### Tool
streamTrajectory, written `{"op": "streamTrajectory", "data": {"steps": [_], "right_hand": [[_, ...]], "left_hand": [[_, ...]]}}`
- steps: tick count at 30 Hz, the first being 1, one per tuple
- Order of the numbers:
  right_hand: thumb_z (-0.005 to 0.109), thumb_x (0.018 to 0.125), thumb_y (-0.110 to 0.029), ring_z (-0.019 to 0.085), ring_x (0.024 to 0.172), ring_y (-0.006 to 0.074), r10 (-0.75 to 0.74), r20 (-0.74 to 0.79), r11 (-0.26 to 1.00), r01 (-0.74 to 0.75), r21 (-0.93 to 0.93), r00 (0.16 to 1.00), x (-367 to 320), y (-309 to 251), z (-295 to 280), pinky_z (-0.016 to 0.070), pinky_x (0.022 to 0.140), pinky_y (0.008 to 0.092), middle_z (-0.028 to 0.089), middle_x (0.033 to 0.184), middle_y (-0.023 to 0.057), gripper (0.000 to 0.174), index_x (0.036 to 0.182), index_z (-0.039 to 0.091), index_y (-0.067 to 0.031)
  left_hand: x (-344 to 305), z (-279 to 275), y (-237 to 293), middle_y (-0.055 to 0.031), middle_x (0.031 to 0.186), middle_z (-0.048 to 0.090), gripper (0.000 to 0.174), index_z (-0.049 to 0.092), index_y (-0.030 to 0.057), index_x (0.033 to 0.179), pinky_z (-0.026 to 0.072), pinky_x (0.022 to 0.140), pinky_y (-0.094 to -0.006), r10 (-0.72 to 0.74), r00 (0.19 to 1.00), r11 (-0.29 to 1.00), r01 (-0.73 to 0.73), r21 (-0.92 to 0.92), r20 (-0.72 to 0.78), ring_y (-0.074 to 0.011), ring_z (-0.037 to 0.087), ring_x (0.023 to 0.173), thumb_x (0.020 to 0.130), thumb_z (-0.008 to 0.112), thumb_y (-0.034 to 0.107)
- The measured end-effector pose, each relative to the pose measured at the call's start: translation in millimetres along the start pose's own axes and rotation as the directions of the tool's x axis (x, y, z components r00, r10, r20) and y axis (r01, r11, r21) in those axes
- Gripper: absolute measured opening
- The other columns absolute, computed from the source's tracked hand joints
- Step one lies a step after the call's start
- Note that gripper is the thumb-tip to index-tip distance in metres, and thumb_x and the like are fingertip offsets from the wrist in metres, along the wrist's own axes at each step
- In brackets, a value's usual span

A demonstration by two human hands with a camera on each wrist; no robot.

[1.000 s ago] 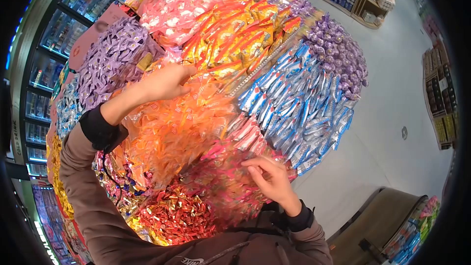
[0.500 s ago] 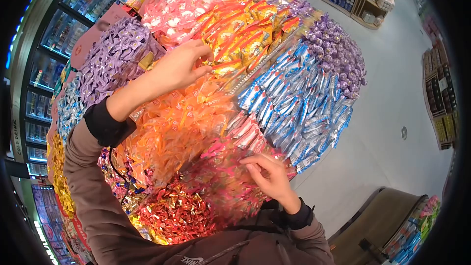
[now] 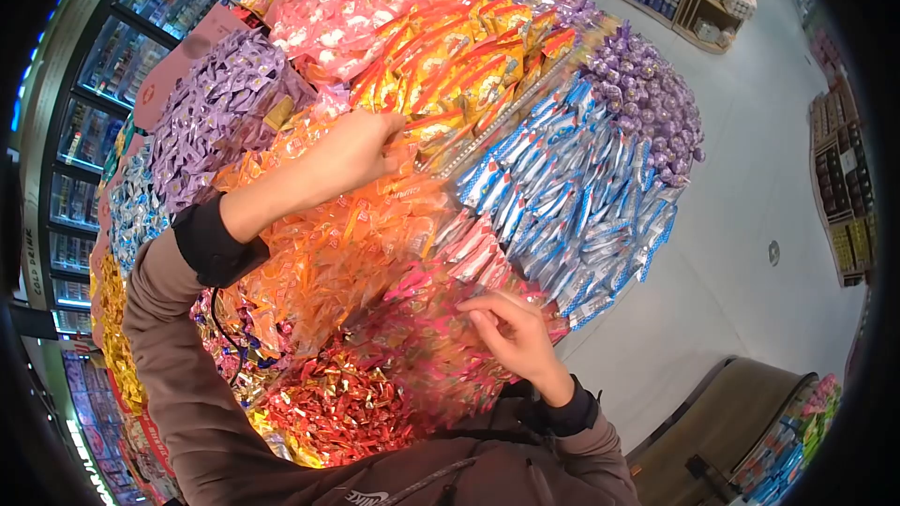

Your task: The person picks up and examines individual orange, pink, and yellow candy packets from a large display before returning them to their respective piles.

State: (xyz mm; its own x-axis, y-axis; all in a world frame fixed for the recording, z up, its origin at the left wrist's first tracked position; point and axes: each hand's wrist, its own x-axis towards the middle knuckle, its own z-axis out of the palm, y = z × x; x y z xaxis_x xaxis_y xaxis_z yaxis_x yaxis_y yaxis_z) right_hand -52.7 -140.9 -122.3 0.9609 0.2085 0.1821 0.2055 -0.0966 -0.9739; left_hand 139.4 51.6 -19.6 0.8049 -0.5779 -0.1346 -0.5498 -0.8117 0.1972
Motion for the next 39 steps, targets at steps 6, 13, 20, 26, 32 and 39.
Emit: {"op": "streamTrajectory", "data": {"steps": [6, 13, 20, 26, 32, 39], "right_hand": [[0.054, 0.08, -0.005, 0.057, 0.07, 0.0164, 0.088, 0.043, 0.996, -0.087, -0.02, 0.995, 0, -3, -1, 0.0419, 0.063, 0.0265, 0.061, 0.078, 0.0079, 0.011, 0.087, 0.062, -0.0018], [0.055, 0.08, -0.006, 0.05, 0.061, 0.0122, 0.011, -0.006, 1.0, -0.011, -0.013, 1.0, -4, 1, 1, 0.0376, 0.054, 0.0237, 0.056, 0.074, 0.0042, 0.012, 0.089, 0.062, -0.0034], [0.054, 0.08, -0.004, 0.051, 0.061, 0.0109, -0.021, -0.014, 1.0, 0.021, -0.022, 1.0, -8, -12, 6, 0.0372, 0.054, 0.0224, 0.057, 0.072, 0.0039, 0.011, 0.088, 0.062, -0.0027], [0.055, 0.082, -0.006, 0.05, 0.064, 0.0056, 0.111, 0.006, 0.994, -0.111, 0.001, 0.994, -16, 1, 6, 0.0347, 0.052, 0.0188, 0.059, 0.075, 0.002, 0.011, 0.088, 0.063, -0.0035], [0.056, 0.083, -0.009, 0.048, 0.063, 0.0043, 0.244, 0.088, 0.968, -0.238, -0.079, 0.966, -26, -2, 13, 0.0336, 0.049, 0.0179, 0.06, 0.078, -0.0002, 0.011, 0.09, 0.063, -0.0049], [0.055, 0.083, -0.011, 0.053, 0.071, 0.0062, 0.211, 0.1, 0.975, -0.203, -0.087, 0.972, -27, -11, 25, 0.0367, 0.053, 0.0184, 0.061, 0.084, 0.0009, 0.013, 0.091, 0.062, -0.005]], "left_hand": [[10, 17, -9, -0.0262, 0.069, 0.056, 0.013, 0.057, -0.0057, 0.068, 0.0461, 0.061, -0.0448, 0.049, 0.995, 0.996, -0.056, 0.074, 0.085, -0.04, 0.057, 0.067, 0.066, 0.054, 0.006], [8, 23, -11, -0.026, 0.07, 0.056, 0.015, 0.058, -0.0063, 0.071, 0.0466, 0.064, -0.044, 0.056, 0.996, 0.998, -0.058, 0.026, 0.072, -0.0387, 0.058, 0.069, 0.068, 0.055, 0.008], [-17, -56, -5, -0.0123, 0.075, 0.063, 0.017, 0.059, 0.0015, 0.083, 0.0474, 0.064, -0.0323, 0.032, 0.997, 0.999, -0.035, -0.038, -0.073, -0.022, 0.061, 0.071, 0.074, 0.062, 0.015], [-104, -118, -60, -0.0063, 0.074, 0.063, 0.015, 0.06, 0.0013, 0.082, 0.0461, 0.065, -0.028, -0.187, 0.893, 0.982, 0.18, -0.055, -0.409, -0.0153, 0.06, 0.072, 0.075, 0.063, 0.014], [-160, -50, -104, -0.0115, 0.082, 0.062, 0.03, 0.06, 0.0029, 0.088, 0.0461, 0.07, -0.0325, -0.325, 0.906, 0.945, 0.323, -0.051, -0.273, -0.0248, 0.06, 0.077, 0.068, 0.069, 0.023], [-169, -15, -109, -0.0183, 0.095, 0.059, 0.066, 0.052, -0.0049, 0.105, 0.0435, 0.078, -0.0359, -0.237, 0.908, 0.963, 0.266, 0.037, -0.346, -0.032, 0.054, 0.094, 0.059, 0.076, 0.035]]}}
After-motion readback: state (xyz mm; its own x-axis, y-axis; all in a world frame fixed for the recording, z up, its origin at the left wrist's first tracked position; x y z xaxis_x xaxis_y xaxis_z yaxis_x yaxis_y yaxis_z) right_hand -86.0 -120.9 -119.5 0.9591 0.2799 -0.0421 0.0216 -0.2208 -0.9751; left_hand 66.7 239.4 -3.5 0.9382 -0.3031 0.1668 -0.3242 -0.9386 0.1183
